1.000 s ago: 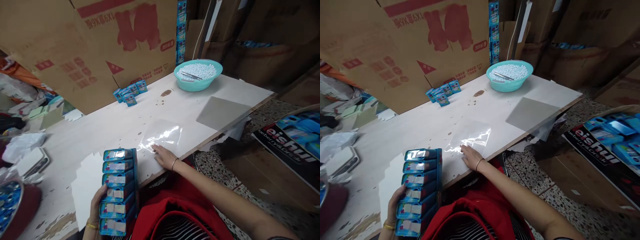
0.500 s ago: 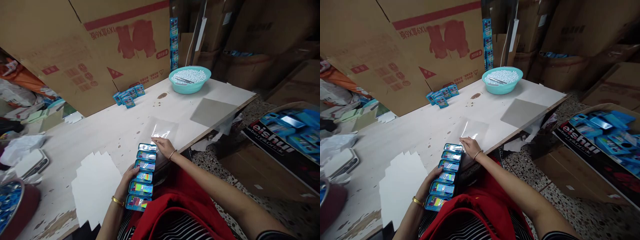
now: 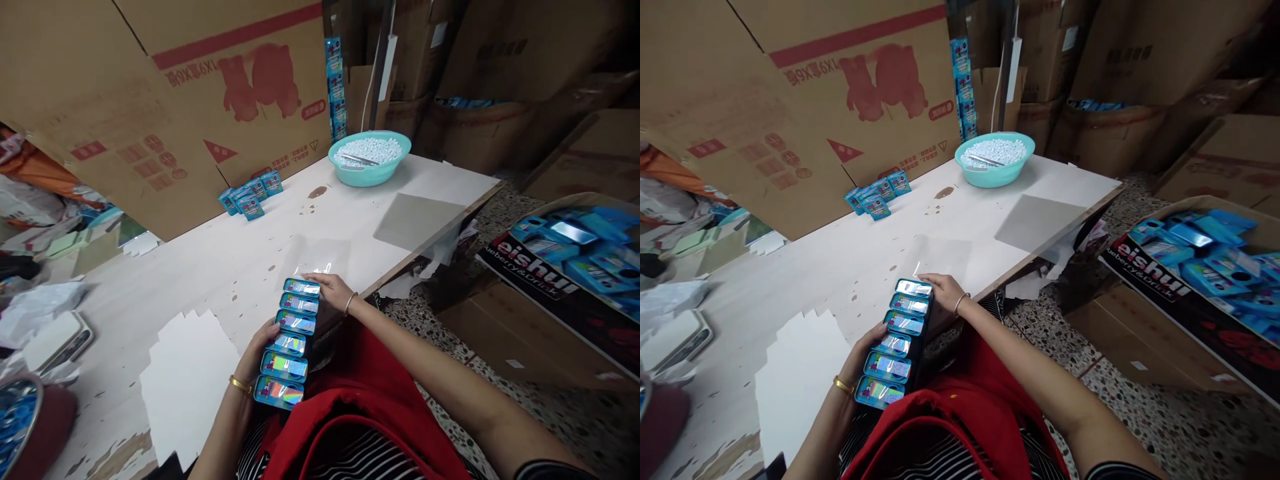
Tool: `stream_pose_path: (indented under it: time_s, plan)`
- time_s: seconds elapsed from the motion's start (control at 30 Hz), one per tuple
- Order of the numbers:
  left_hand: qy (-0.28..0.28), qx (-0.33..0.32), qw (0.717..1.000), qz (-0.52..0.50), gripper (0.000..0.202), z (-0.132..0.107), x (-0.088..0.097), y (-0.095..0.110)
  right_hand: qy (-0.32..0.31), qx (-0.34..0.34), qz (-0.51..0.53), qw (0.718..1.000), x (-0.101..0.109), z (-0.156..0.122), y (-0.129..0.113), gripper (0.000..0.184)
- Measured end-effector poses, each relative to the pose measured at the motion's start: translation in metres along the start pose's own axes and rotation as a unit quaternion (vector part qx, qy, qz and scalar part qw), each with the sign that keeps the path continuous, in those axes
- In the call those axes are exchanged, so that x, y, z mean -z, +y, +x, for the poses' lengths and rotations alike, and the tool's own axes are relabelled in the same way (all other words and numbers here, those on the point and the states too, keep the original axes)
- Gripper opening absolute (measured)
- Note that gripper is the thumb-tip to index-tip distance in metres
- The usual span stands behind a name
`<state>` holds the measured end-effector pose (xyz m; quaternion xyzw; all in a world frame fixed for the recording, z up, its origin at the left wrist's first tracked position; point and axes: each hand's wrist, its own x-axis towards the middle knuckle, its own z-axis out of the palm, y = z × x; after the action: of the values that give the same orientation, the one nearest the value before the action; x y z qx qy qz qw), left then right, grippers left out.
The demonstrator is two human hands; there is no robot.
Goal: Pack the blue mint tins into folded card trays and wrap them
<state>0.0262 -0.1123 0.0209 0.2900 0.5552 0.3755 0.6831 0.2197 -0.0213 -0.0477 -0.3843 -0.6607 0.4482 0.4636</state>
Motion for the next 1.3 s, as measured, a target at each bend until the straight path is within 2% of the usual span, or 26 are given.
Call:
stream_pose_path:
  time_s: [0.1, 0.23, 0.37, 0.43, 0.5, 0.57, 0.63, 0.67, 0.73, 0.77, 0.83, 0.9, 0.97, 1.03, 1.1, 1.2, 1.27, 1.3]
  plan:
    - [-0.048, 0.025, 0.999, 0.008, 0.049, 0.002, 0.001, 0.009, -0.018, 0.004, 0.001, 1.0, 0.007, 0.005, 0.004, 0.036]
    - [-0.04, 0.049, 0.996, 0.056, 0.041, 0.007, 0.003, 0.017, -0.021, 0.012, -0.067, 0.997, 0.01, 0.006, 0.009, 0.04]
    - [-0.041, 0.001, 0.989, 0.141, 0.046, 0.01, 0.013, 0.017, -0.001, 0.026, -0.119, 0.993, 0.006, 0.001, 0.009, 0.046]
    - [-0.024, -0.047, 0.971, 0.234, 0.046, 0.013, 0.024, 0.019, 0.009, 0.025, -0.138, 0.99, 0.004, -0.002, 0.008, 0.045]
    - [0.006, -0.121, 0.937, 0.329, 0.043, 0.018, 0.035, 0.024, 0.012, 0.025, -0.155, 0.987, 0.002, -0.004, 0.007, 0.044]
    - [0.031, -0.225, 0.889, 0.397, 0.036, 0.029, 0.043, 0.031, 0.009, 0.03, -0.177, 0.984, 0.0, -0.005, 0.007, 0.044]
    - [0.041, -0.325, 0.823, 0.464, 0.03, 0.046, 0.045, 0.038, 0.006, 0.035, -0.214, 0.976, -0.002, -0.007, 0.006, 0.046]
    - [0.042, -0.359, 0.783, 0.506, 0.033, 0.056, 0.043, 0.04, 0.004, 0.035, -0.242, 0.97, -0.003, -0.009, 0.006, 0.049]
    - [0.036, -0.391, 0.706, 0.589, 0.041, 0.076, 0.035, 0.043, 0.007, 0.028, -0.311, 0.95, -0.004, -0.013, 0.003, 0.055]
    - [0.035, -0.394, 0.675, 0.623, 0.038, 0.086, 0.03, 0.044, 0.014, 0.018, -0.347, 0.937, -0.004, -0.015, 0.001, 0.056]
    - [0.042, -0.394, 0.629, 0.669, 0.024, 0.101, 0.02, 0.045, 0.043, -0.014, -0.415, 0.909, -0.004, -0.019, -0.006, 0.045]
    - [0.062, -0.4, 0.603, 0.688, 0.015, 0.109, 0.013, 0.046, 0.079, -0.048, -0.468, 0.879, -0.004, -0.02, -0.015, 0.022]
    - [0.084, -0.415, 0.594, 0.685, 0.015, 0.112, 0.01, 0.047, 0.106, -0.059, -0.5, 0.857, -0.004, -0.019, -0.024, 0.018]
    - [0.096, -0.43, 0.603, 0.666, 0.016, 0.112, 0.011, 0.048, 0.125, -0.047, -0.512, 0.848, -0.005, -0.015, -0.033, 0.022]
    - [0.094, -0.432, 0.635, 0.633, 0.017, 0.112, 0.014, 0.05, 0.131, -0.035, -0.506, 0.852, -0.007, -0.012, -0.041, 0.022]
    - [0.064, -0.413, 0.702, 0.577, 0.018, 0.113, 0.016, 0.056, 0.121, -0.04, -0.477, 0.87, -0.008, -0.009, -0.052, 0.02]
    - [0.034, -0.402, 0.721, 0.564, 0.018, 0.113, 0.016, 0.062, 0.104, -0.056, -0.46, 0.88, -0.006, -0.009, -0.06, 0.017]
    - [0.023, -0.403, 0.715, 0.57, 0.019, 0.112, 0.015, 0.065, 0.097, -0.066, -0.454, 0.883, -0.005, -0.009, -0.063, 0.017]
